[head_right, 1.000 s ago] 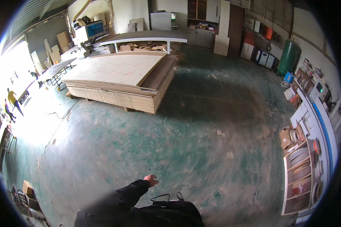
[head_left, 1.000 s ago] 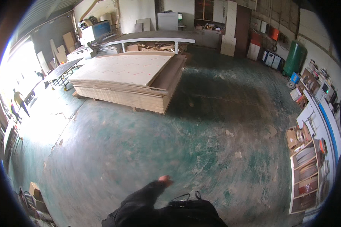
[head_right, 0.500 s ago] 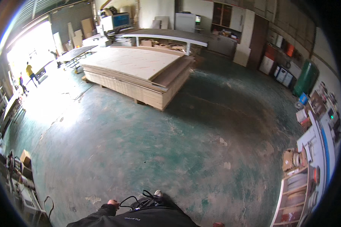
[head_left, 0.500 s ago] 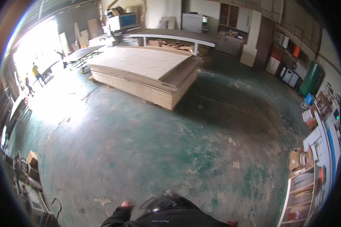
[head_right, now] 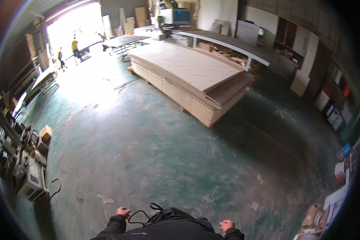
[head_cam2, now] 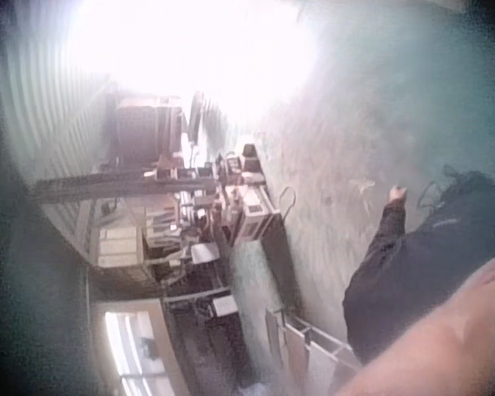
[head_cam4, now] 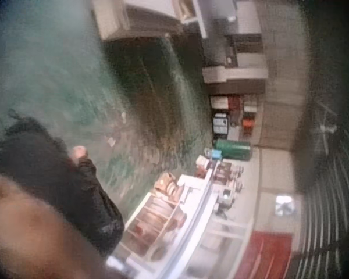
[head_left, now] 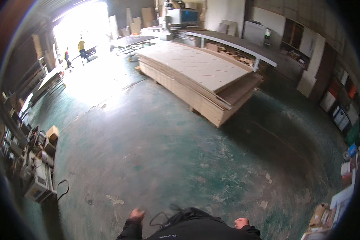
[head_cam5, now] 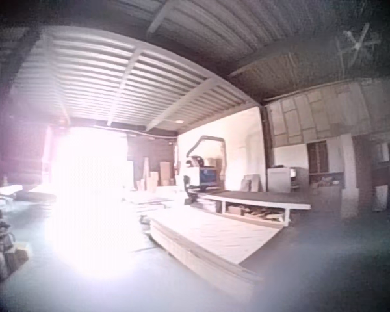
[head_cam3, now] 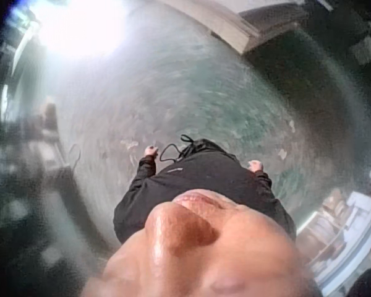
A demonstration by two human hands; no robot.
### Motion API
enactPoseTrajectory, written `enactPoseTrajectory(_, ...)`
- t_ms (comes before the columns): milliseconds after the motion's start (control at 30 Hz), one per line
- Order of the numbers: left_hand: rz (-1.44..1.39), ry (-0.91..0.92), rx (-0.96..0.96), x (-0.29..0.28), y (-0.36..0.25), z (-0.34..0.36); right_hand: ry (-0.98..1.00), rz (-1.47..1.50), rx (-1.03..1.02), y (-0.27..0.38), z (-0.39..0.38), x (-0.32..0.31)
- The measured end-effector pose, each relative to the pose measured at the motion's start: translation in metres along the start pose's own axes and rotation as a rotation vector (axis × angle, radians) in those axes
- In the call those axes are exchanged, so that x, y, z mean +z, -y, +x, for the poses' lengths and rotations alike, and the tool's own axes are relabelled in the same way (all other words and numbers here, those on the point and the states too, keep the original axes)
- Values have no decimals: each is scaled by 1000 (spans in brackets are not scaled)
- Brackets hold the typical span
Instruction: The person carries a large grey panel to a panel saw and positions it for cutting. After the cut, the person removes the offcut and then carries the main panel to a stack. The person repeats this process with a second panel, positioning it, cutting it, and removing the offcut.
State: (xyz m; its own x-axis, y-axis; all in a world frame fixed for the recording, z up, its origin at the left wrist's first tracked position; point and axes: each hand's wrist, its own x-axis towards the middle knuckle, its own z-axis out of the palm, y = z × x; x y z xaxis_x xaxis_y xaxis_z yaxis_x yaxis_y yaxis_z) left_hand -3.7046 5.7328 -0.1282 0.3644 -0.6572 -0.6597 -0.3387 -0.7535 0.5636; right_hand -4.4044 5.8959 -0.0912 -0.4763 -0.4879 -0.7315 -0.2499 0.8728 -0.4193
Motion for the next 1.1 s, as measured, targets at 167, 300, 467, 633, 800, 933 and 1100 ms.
enactPoseTrajectory(167, -33, -111, 123, 2, -11, 16, 42, -88, -39, 80, 23, -29)
enactPoseTrajectory(300, 11, -257, 12, 24, -4, -5, 181, -287, -117, 108, 64, -46)
enactPoseTrajectory(467, -288, -244, -347, 86, -31, -78, 248, -430, -170, 168, 139, -96)
enactPoseTrajectory(633, -286, -225, -292, 142, -107, -116, 146, -343, -20, 250, 216, -159)
enactPoseTrajectory(800, -320, -230, -272, 145, -134, -102, 126, 52, -169, 343, 277, -175)
enactPoseTrajectory(933, -193, -376, -267, 139, -116, -65, 252, 116, -248, 430, 295, -133)
enactPoseTrajectory(1100, -495, -202, -418, 130, -112, -10, 391, 60, -354, 531, 305, -59)
